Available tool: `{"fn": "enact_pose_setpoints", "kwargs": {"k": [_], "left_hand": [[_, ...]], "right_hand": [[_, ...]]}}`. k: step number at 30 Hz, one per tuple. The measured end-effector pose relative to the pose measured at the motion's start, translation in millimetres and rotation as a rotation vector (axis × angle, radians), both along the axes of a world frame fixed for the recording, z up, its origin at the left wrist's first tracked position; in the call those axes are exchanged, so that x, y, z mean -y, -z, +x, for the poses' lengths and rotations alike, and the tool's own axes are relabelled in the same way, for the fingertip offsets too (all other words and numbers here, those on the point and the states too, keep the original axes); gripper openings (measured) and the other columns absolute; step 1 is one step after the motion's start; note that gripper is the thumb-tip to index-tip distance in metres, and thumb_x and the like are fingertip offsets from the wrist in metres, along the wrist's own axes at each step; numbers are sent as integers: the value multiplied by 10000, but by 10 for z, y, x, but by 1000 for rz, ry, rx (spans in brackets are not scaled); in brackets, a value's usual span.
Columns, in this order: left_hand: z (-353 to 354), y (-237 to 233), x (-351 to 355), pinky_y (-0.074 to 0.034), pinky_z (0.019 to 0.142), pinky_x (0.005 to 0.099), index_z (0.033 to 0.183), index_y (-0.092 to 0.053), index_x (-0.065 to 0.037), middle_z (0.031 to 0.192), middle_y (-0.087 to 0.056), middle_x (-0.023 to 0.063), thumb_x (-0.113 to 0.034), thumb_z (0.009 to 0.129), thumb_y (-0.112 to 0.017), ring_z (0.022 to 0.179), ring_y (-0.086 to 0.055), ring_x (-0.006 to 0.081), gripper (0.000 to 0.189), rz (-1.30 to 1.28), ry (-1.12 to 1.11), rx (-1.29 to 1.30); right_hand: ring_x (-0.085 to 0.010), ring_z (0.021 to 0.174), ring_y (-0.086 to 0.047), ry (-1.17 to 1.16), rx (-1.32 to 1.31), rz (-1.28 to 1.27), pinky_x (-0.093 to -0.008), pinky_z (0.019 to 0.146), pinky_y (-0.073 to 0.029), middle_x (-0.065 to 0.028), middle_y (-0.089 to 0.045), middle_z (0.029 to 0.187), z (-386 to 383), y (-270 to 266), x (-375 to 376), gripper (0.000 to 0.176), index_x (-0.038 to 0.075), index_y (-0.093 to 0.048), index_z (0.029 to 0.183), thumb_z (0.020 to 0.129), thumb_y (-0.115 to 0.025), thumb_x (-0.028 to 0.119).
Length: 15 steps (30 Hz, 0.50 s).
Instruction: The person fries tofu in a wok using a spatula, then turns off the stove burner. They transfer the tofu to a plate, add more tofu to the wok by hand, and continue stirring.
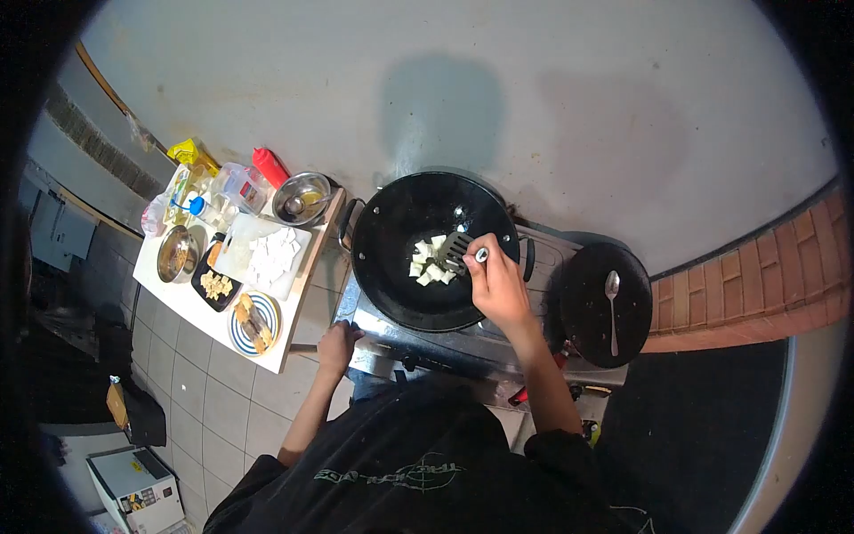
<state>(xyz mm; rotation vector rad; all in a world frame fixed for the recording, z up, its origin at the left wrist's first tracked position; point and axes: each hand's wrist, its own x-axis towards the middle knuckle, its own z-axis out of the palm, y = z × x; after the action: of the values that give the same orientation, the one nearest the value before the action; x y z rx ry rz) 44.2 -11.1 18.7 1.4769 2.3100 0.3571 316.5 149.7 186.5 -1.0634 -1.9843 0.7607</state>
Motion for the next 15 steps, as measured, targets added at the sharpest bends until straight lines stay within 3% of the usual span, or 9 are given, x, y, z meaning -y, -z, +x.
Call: {"fn": "enact_pose_setpoints", "kwargs": {"k": [8,15], "left_hand": [[10,-24,-11,-503,714,509,861,-626,-26,914,-670,199,-384,840,-688,875,-648,405,364,-19,-42,55],[0,-6,-5,-502,713,511,853,-617,-20,888,-672,190,-381,838,-692,867,-647,405,369,-14,-35,47]], "right_hand": [[-400,728,-596,-6,12,103,-421,660,-478,-170,-583,807,-60,-85,57,134,36,-482,980,955,-562,142],[-427,812,-598,-67,31,92,-448,722,-477,-184,-595,878,-123,-87,-89,138,30,-458,998,923,-564,78]]}}
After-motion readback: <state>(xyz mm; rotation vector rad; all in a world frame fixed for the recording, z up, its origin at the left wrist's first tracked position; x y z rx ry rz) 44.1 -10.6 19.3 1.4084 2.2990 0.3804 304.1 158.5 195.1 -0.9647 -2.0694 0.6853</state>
